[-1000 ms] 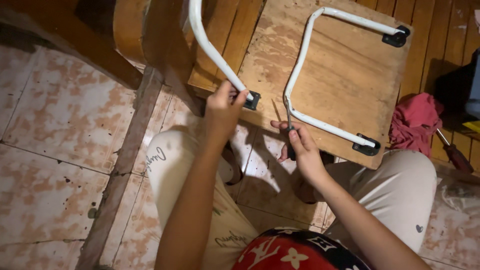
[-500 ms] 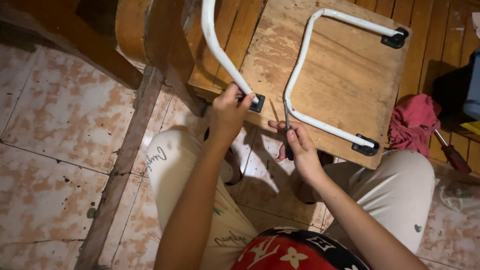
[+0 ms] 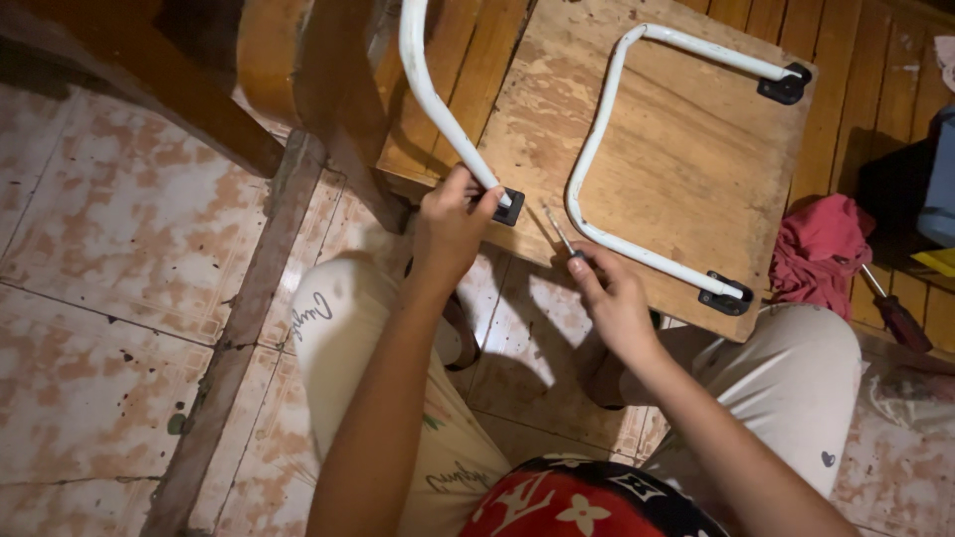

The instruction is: The person assembles a small wooden stool by attaching white metal legs to a wooden seat using a screwdriver. They position each leg, insert screws, and tighten them to secure the legs to the seat.

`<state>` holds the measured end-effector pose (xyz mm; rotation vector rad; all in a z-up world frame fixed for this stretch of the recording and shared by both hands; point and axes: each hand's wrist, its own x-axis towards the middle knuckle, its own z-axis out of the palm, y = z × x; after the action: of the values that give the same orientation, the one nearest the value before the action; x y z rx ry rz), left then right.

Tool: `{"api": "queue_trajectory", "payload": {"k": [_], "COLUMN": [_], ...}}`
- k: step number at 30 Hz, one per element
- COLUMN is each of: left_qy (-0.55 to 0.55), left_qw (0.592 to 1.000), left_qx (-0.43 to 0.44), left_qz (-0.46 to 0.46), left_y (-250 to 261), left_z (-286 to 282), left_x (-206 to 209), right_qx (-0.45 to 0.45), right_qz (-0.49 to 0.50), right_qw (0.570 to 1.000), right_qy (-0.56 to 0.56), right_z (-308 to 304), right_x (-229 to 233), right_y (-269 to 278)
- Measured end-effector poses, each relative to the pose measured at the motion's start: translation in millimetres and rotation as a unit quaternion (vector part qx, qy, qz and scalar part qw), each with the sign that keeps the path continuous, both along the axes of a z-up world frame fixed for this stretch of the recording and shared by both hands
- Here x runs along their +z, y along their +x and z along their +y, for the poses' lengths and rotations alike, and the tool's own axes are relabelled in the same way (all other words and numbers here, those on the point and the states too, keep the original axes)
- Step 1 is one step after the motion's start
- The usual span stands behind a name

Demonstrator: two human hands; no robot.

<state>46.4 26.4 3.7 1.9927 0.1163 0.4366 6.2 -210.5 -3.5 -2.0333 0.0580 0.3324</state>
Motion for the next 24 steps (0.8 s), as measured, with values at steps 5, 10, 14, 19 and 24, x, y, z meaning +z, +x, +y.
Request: {"api": "queue_trajectory", "payload": {"k": [5,10,14,19,24], "left_qy": [0.012,-0.005,-0.020,-0.037,-0.032], "left_qw": [0.999,0.999,0.999,0.999,0.999], "left_qx": [0.018,0.015,0.006,-0.002,-0.003], "left_qz": [0.040,0.037,0.048,0.040,0.029], "left_y": [0,1,1,0,1], "left_z": [-2,-3,-3,-3,-3], "left_x": [1,0,0,0,-3], "right_qx": [0.113,0.139,0.147,0.138,0.138], "right_qz": [-0.226,-0.171,-0.178,-0.141,-0.147], "right_qw": [0.961,0.967,0.962,0.970,0.969], "right_qy": [-0.111,-0.127,-0.146,-0.140,-0.144], "right_z": [-5,-1,3,5,5], "right_x": [17,30,36,39,37], "right_y": [7,10,12,11,11]}}
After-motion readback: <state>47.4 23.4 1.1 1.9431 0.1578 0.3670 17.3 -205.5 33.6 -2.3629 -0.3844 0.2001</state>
